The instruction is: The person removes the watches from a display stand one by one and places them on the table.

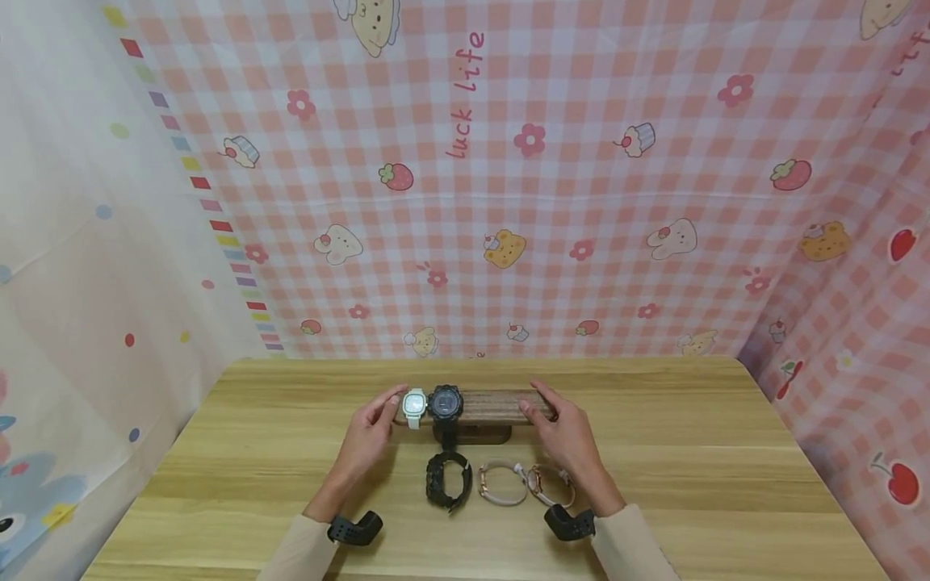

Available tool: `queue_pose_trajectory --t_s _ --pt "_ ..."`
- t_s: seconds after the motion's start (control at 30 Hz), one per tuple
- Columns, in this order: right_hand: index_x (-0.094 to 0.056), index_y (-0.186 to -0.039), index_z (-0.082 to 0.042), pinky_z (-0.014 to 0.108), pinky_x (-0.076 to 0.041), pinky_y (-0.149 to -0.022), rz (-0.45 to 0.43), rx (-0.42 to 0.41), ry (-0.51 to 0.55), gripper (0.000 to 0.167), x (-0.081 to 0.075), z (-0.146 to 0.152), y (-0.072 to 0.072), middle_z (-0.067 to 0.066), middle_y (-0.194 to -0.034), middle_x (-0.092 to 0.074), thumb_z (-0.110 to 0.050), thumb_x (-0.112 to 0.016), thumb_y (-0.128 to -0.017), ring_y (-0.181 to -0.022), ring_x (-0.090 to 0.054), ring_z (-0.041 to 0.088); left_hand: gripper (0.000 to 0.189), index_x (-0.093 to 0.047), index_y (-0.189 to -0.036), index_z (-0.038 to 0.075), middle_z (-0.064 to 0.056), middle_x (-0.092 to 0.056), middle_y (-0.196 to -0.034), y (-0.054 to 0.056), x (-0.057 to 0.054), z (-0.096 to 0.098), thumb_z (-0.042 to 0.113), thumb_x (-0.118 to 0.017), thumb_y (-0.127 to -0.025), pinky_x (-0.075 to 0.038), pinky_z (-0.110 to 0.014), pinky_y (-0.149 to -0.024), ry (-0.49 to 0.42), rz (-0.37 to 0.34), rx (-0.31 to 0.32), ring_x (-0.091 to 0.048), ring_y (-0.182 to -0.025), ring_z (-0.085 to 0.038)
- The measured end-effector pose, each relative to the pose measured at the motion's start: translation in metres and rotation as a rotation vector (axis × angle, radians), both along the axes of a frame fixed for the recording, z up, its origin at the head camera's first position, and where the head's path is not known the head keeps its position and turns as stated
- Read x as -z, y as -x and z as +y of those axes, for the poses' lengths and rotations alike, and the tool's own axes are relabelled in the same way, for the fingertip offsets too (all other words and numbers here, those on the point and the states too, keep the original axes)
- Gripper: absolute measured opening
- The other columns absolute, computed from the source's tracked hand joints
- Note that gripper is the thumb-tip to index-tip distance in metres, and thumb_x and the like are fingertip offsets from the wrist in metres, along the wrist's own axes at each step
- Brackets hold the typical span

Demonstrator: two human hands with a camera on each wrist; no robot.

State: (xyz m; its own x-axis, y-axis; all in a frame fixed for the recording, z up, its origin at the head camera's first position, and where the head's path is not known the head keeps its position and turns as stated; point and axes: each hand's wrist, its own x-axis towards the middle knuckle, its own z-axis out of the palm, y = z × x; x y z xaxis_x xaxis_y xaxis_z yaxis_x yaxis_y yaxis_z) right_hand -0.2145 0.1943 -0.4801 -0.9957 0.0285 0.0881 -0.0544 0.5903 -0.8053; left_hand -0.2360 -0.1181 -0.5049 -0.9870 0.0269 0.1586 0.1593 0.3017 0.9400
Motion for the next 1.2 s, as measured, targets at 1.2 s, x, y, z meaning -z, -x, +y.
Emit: queue_pose_trajectory --t_s 1.2 --pt "-0.057 -0.139 -0.01 0.037 -0.045 -0.077 0.064 -0.028 -0.064 0.047 -0.003 0.002 0.003 0.023 -0.13 -0.061 -0.031 -0.065 -0.097 -0.079 -0.057 0.019 0.033 -0.071 -0.116 0.013 -0.005 -0.06 -0.097 -0.011 -0.021 0.021 0.022 -0.078 -0.085 -0.04 -0.035 -0.081 0.206 0.218 -0.063 -0.047 -0.096 -0.02"
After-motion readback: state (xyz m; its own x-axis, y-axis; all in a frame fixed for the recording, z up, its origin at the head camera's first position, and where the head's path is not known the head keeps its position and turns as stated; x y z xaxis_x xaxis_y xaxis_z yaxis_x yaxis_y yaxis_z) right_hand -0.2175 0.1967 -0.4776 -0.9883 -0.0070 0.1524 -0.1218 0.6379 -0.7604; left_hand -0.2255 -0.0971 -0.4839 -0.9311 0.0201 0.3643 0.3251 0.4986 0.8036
